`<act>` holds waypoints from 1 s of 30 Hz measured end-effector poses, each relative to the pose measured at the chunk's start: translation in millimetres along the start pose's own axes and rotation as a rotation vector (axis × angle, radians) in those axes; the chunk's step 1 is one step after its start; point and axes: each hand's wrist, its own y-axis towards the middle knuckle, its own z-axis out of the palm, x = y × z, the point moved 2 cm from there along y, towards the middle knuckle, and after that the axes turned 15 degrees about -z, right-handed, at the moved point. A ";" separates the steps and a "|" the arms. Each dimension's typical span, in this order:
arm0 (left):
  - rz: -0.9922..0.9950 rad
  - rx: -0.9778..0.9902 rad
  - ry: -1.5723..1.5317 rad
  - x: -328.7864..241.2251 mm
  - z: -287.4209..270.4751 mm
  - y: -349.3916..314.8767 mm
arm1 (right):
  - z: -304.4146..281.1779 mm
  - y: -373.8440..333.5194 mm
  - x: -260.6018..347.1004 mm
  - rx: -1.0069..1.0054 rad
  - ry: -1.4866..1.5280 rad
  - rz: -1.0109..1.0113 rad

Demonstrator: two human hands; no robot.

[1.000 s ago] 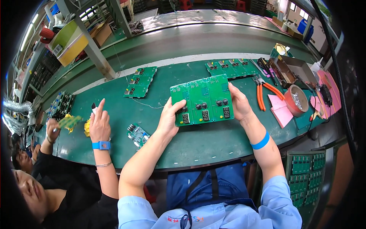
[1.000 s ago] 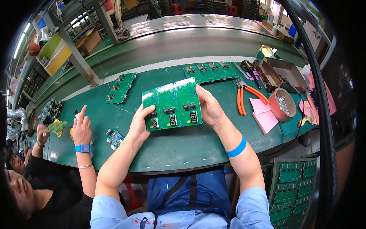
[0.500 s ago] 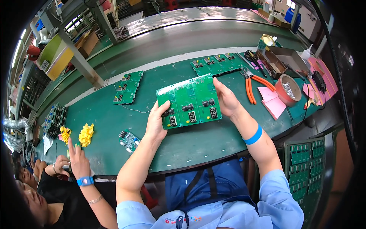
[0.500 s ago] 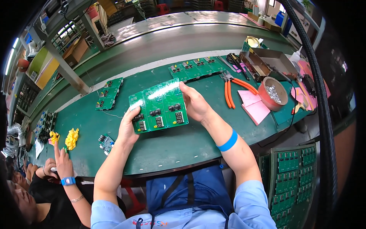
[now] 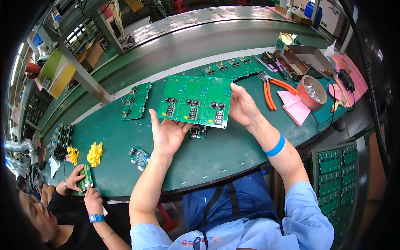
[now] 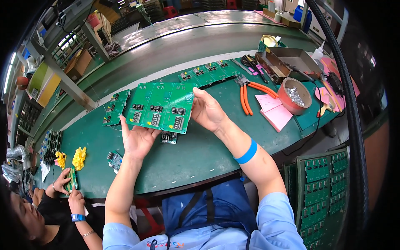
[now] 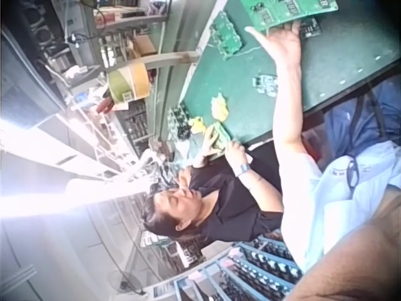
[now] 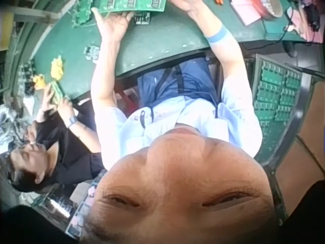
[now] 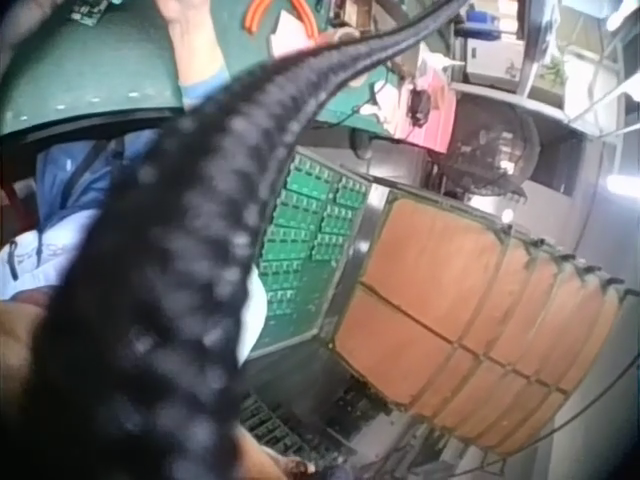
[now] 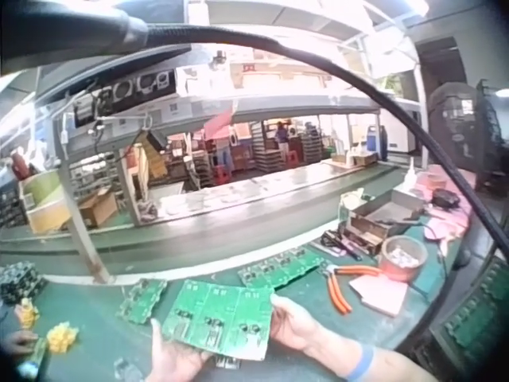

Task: The person assembles electronic components onto printed circuit boards and solders them in place. This is done using a soldering iron, solder wire, and pliers.

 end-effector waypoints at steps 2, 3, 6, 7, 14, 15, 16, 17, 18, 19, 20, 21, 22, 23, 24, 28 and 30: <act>0.003 0.128 -0.167 -1.7 6.2 -1.4 | 0.2 -0.8 0.1 0.022 -0.018 0.018; 0.003 0.154 -0.233 -4.2 8.8 -2.3 | -0.2 -0.7 -2.2 0.023 -0.016 0.023; 0.007 0.259 -0.309 -7.5 4.0 -1.0 | 0.8 -1.6 -10.1 0.076 -0.033 0.026; -0.026 0.277 -0.328 -5.3 3.1 -0.8 | 3.3 -1.8 -12.9 0.109 -0.031 0.032; 0.130 -0.095 0.094 -0.7 -4.3 -1.2 | 9.7 -4.9 -21.5 0.176 -0.109 0.123; 0.139 -0.106 0.093 -2.6 -5.2 -0.1 | 9.7 -5.2 -22.4 0.185 -0.161 0.142; 0.143 -0.112 0.089 -3.6 -5.8 0.0 | 9.8 -5.5 -22.9 0.195 -0.212 0.159; 0.161 -0.144 0.103 -4.6 -6.5 -0.2 | 10.2 -4.8 -22.5 0.183 -0.221 0.187; 0.175 -0.173 0.117 -4.9 -6.6 0.0 | 7.5 -3.9 -22.2 0.182 -0.221 0.190; 0.187 -0.178 0.117 -4.7 -7.4 1.0 | 3.2 -2.6 -22.5 0.194 -0.260 0.201; 0.185 -0.179 0.115 -4.4 -7.4 1.6 | 0.8 -2.1 -22.3 0.205 -0.299 0.211; 0.184 -0.180 0.114 -4.7 -7.9 2.1 | 1.0 -1.9 -22.0 0.204 -0.299 0.211; 0.183 -0.180 0.112 -4.8 -8.3 2.5 | 1.9 -1.9 -21.4 0.207 -0.318 0.221; 0.182 -0.179 0.112 -4.5 -9.1 2.9 | 2.4 -2.0 -20.7 0.209 -0.338 0.230; 0.174 -0.176 0.105 -4.1 -10.4 3.5 | 2.2 -2.2 -20.3 0.210 -0.340 0.228; 0.148 -0.183 0.101 -2.0 -10.9 2.3 | 2.5 -4.0 -20.6 0.233 -0.374 0.236; 0.138 -0.172 0.105 -2.9 -12.2 0.8 | 3.2 -4.1 -20.9 0.255 -0.388 0.247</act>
